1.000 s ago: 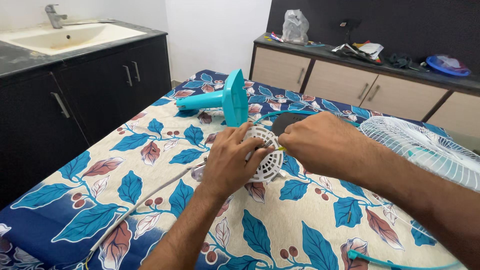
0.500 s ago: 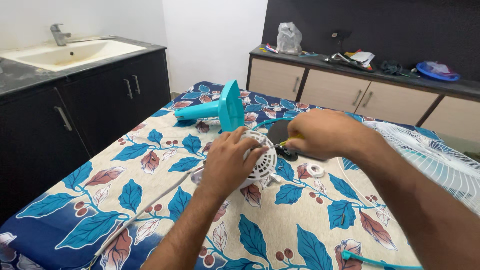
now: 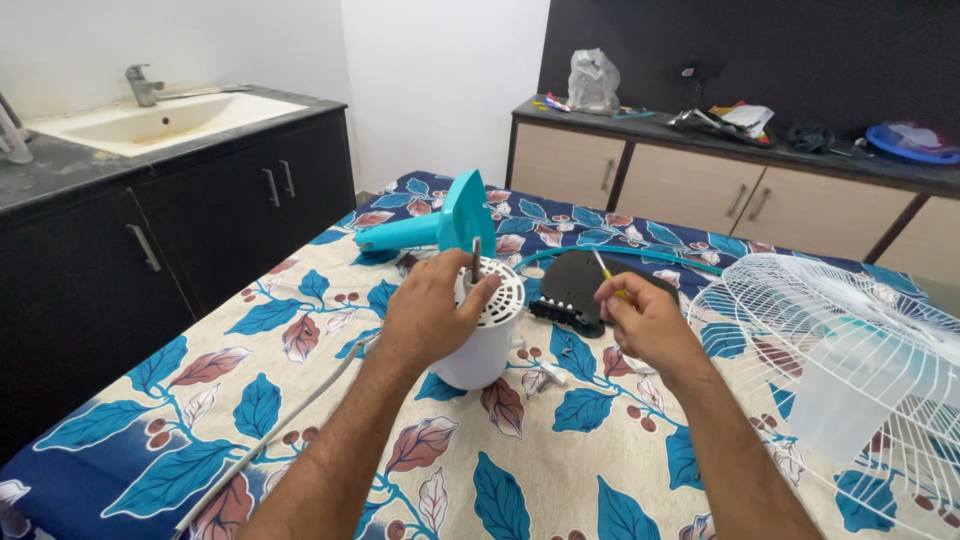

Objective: The person assembles a table fan by attaching the motor housing to the neck, securing it with a screw, and installing the speed control switch into the back panel. The person uses a screwdriver to tighten the screws and aligns the components on a bed.

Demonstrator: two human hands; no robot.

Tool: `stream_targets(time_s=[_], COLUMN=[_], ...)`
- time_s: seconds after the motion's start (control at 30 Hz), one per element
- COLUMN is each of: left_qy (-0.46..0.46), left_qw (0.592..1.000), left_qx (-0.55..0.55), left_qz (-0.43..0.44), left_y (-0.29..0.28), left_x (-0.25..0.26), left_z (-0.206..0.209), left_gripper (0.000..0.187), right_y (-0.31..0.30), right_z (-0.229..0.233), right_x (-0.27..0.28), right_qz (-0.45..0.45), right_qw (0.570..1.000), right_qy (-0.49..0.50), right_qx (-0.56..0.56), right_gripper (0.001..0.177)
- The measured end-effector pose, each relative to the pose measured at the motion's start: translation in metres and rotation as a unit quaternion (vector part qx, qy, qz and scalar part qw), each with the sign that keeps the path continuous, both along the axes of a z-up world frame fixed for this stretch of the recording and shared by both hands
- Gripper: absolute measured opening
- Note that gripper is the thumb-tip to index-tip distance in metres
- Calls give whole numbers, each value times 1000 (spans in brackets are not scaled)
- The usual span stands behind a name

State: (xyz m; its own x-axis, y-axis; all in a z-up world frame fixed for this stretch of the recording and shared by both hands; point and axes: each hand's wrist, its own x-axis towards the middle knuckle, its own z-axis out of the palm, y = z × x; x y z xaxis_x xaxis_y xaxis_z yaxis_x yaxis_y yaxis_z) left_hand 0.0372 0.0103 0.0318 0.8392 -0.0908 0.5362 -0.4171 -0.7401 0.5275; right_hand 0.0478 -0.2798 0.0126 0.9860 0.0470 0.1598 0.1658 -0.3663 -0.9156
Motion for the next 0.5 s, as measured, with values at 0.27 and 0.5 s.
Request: stream_targets(time_s=[0.27,0.5], left_qy=[-235,-350], left_qw=[970,935], left_qx=[-62,-64], left_qz=[1,11], left_y=[-13,-9], left_x=[5,-3], left_z=[-17,-38], left_gripper=[28,23], right_y=[-4,13], right_z=[-18,-70], right_x=[10,22], right_qz=[86,-80], right_qw=[960,977], right_qy=[-46,-152], right_qx=[262,-125], right_gripper=[33,21])
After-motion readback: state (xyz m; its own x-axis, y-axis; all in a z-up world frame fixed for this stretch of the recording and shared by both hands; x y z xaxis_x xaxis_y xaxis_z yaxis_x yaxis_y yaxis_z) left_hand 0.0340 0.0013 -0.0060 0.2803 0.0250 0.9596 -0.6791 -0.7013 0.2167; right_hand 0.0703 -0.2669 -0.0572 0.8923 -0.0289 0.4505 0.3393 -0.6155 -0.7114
